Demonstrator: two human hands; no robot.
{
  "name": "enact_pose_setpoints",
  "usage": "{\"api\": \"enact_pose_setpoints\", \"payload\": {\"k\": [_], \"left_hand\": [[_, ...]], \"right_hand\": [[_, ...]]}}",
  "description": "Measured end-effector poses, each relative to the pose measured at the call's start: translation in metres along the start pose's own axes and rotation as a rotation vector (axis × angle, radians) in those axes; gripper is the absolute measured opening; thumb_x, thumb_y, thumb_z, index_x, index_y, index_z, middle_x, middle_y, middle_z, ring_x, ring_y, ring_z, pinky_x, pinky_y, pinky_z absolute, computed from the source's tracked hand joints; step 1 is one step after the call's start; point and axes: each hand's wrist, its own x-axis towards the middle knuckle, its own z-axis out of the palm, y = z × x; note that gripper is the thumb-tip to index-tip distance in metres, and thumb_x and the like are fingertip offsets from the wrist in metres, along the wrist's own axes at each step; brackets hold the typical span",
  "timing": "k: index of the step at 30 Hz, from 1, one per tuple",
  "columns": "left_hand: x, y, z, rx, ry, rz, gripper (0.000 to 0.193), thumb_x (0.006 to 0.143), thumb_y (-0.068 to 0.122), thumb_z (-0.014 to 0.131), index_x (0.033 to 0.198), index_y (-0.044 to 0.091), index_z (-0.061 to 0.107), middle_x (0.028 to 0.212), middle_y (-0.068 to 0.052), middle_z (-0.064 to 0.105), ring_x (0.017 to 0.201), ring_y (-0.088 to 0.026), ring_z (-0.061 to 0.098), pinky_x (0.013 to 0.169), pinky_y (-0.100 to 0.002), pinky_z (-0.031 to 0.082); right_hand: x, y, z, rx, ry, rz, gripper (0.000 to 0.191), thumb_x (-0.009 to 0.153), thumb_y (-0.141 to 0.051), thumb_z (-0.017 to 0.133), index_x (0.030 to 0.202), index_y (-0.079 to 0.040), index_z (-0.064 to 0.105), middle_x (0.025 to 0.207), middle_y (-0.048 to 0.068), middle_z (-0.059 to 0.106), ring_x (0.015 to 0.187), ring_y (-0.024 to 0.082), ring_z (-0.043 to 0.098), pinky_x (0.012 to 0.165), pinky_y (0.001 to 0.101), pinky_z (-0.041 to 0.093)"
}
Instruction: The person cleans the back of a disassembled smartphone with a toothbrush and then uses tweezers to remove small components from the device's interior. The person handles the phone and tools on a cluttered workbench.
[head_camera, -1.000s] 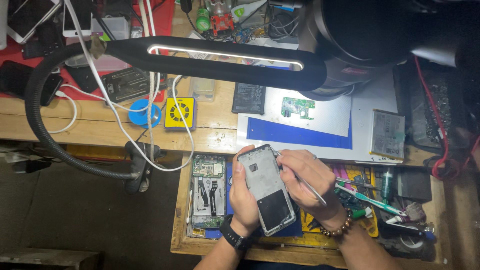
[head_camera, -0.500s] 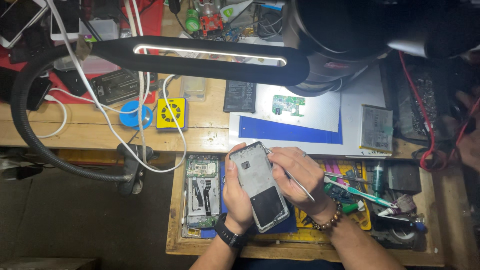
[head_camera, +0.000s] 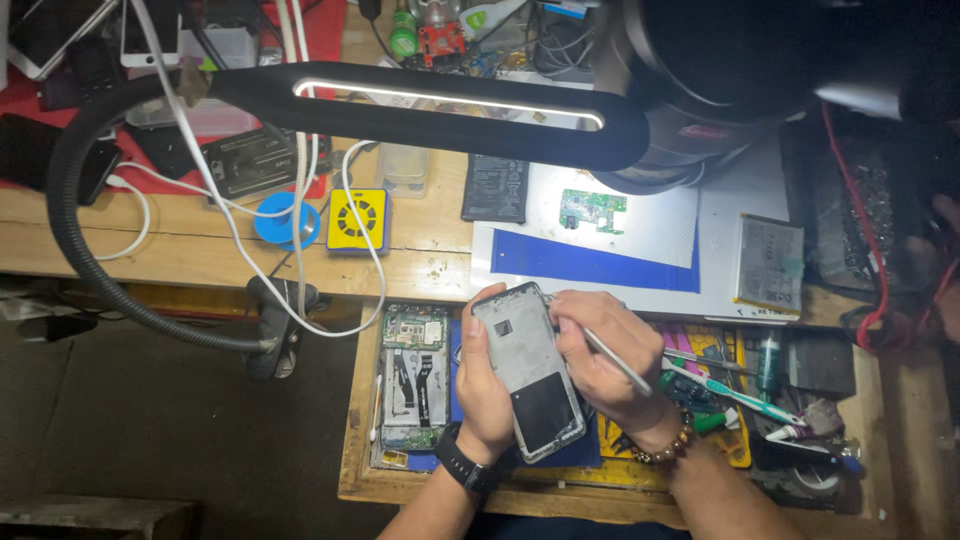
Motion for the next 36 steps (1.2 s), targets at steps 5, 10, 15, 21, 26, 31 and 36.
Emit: {"api": "enact_pose_setpoints", "payload": {"k": [5, 10, 15, 21, 26, 31, 36], "left_hand": [[-0.003, 0.004, 0.005, -0.153, -0.060, -0.117, 0.055, 0.107, 0.048, 0.028, 0.149, 0.013, 0.034, 0.123, -0.025, 0.063, 0.094, -0.029, 0.069, 0.076, -0.044, 0.065], [-0.002, 0.006, 0.005, -0.138, -0.068, -0.106, 0.055, 0.108, 0.048, 0.028, 0.149, 0.012, 0.033, 0.118, -0.025, 0.061, 0.093, -0.030, 0.069, 0.074, -0.046, 0.065], [-0.003, 0.006, 0.004, -0.132, -0.069, -0.111, 0.055, 0.108, 0.047, 0.028, 0.149, 0.012, 0.034, 0.117, -0.024, 0.060, 0.092, -0.030, 0.069, 0.074, -0.047, 0.065], [-0.003, 0.006, 0.006, -0.116, -0.061, -0.110, 0.055, 0.108, 0.047, 0.028, 0.149, 0.011, 0.034, 0.116, -0.024, 0.060, 0.091, -0.031, 0.069, 0.073, -0.047, 0.065], [-0.003, 0.006, 0.006, -0.113, -0.060, -0.108, 0.056, 0.108, 0.048, 0.028, 0.150, 0.011, 0.034, 0.116, -0.024, 0.060, 0.091, -0.030, 0.069, 0.073, -0.046, 0.065], [-0.003, 0.005, 0.005, -0.132, -0.066, -0.117, 0.056, 0.108, 0.048, 0.029, 0.150, 0.012, 0.034, 0.116, -0.024, 0.060, 0.091, -0.030, 0.069, 0.073, -0.046, 0.065], [-0.004, 0.003, -0.003, -0.155, -0.105, -0.117, 0.052, 0.108, 0.046, 0.027, 0.147, 0.012, 0.036, 0.118, -0.020, 0.062, 0.093, -0.028, 0.070, 0.075, -0.045, 0.065]], "right_hand": [[0.000, 0.002, -0.003, 0.210, -0.041, 0.222, 0.013, 0.099, 0.002, 0.061, 0.109, 0.004, 0.070, 0.096, 0.010, 0.075, 0.086, 0.012, 0.073, 0.072, 0.0237, 0.063], [0.009, 0.011, -0.007, 0.236, -0.071, 0.322, 0.014, 0.101, -0.003, 0.061, 0.108, 0.004, 0.071, 0.095, 0.011, 0.077, 0.088, 0.013, 0.075, 0.078, 0.0252, 0.063], [0.024, 0.018, -0.008, 0.222, -0.095, 0.571, 0.016, 0.098, -0.009, 0.063, 0.104, 0.004, 0.070, 0.092, 0.012, 0.079, 0.084, 0.013, 0.077, 0.073, 0.0250, 0.062], [0.032, 0.020, -0.010, 0.315, -0.108, 0.586, 0.017, 0.098, -0.008, 0.063, 0.103, 0.006, 0.070, 0.091, 0.013, 0.078, 0.081, 0.014, 0.076, 0.072, 0.0256, 0.062], [0.030, 0.024, -0.009, 0.319, -0.088, 0.630, 0.016, 0.097, -0.008, 0.063, 0.102, 0.006, 0.070, 0.089, 0.013, 0.077, 0.078, 0.015, 0.075, 0.070, 0.0266, 0.062], [0.028, 0.022, -0.006, 0.331, -0.072, 0.589, 0.015, 0.100, -0.007, 0.062, 0.103, 0.006, 0.069, 0.089, 0.012, 0.077, 0.080, 0.013, 0.075, 0.073, 0.0264, 0.062], [0.013, 0.003, 0.004, 0.270, -0.103, 0.545, 0.014, 0.099, -0.003, 0.063, 0.105, 0.004, 0.073, 0.091, 0.011, 0.077, 0.070, 0.015, 0.071, 0.056, 0.0294, 0.056]]}}
